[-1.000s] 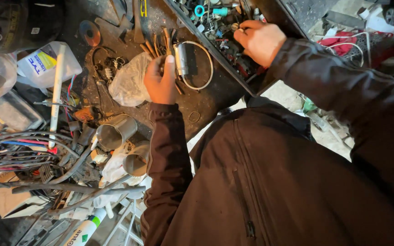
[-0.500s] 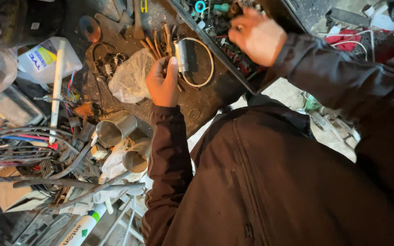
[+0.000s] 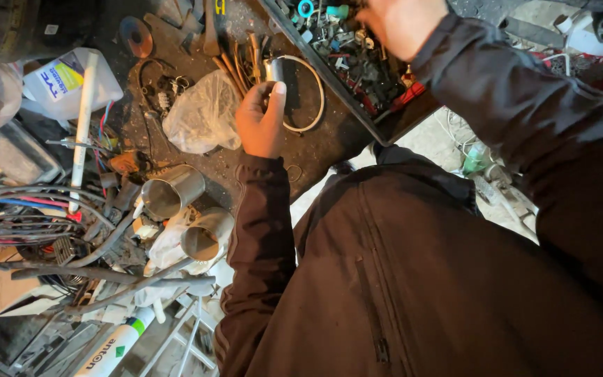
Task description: The person organizes various tools and hardware on a cluttered workbench. They pick up and place items such as pliers, screwdrivers, and a red toolbox, then sort through a plastic bag containing small metal parts and wires.
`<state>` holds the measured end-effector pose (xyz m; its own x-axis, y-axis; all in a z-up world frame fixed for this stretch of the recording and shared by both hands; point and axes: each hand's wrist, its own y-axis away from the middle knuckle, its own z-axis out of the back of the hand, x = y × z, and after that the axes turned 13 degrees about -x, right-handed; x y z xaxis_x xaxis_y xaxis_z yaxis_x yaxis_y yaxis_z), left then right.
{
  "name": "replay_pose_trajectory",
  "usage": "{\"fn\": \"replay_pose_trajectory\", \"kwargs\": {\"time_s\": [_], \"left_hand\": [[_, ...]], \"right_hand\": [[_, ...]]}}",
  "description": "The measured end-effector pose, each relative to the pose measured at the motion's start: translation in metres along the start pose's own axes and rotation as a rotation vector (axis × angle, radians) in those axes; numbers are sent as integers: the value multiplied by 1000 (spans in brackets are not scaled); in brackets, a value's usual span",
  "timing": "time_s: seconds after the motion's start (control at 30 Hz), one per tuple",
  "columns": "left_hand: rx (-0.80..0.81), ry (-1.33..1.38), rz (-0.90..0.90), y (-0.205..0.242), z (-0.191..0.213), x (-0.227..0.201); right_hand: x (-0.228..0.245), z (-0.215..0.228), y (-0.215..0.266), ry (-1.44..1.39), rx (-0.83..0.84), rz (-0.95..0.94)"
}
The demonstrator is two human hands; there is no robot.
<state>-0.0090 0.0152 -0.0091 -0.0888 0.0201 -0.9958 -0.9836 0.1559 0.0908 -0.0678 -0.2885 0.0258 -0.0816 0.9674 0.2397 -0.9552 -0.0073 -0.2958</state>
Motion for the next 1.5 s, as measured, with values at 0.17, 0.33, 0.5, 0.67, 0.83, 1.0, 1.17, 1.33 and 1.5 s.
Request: {"fn": "replay_pose_trajectory", "kwargs": {"time_s": [0.17,0.33,0.5,0.67,0.83,1.0,1.17,1.33,1.5], "left_hand": [[-40,2,64,3,-3,2],[208,662,675,21,-20,-45],[310,790,659,28,-34,-35],[287,787,637,30,-39,-23],[179,655,636,38,-63,-59],[265,798,682,33,-75,-44],[217,795,569,33,-63,-33],[121,829,615,33,-50,-34],[118,814,603,31,-50,-32]], "right_hand": [[21,-7,15,-47,-159,255],[28,-32,25,56,90,496],[14,-42,30,65,88,481],[11,-8,19,-139,-7,138],[33,71,-11,-1038,-102,-137],[22,67,-9,-838,-94,-53],[-10,-10,21,-300,-52,155],[-22,-20,13,-215,-50,233],[-19,-17,9,-219,-74,238]]}}
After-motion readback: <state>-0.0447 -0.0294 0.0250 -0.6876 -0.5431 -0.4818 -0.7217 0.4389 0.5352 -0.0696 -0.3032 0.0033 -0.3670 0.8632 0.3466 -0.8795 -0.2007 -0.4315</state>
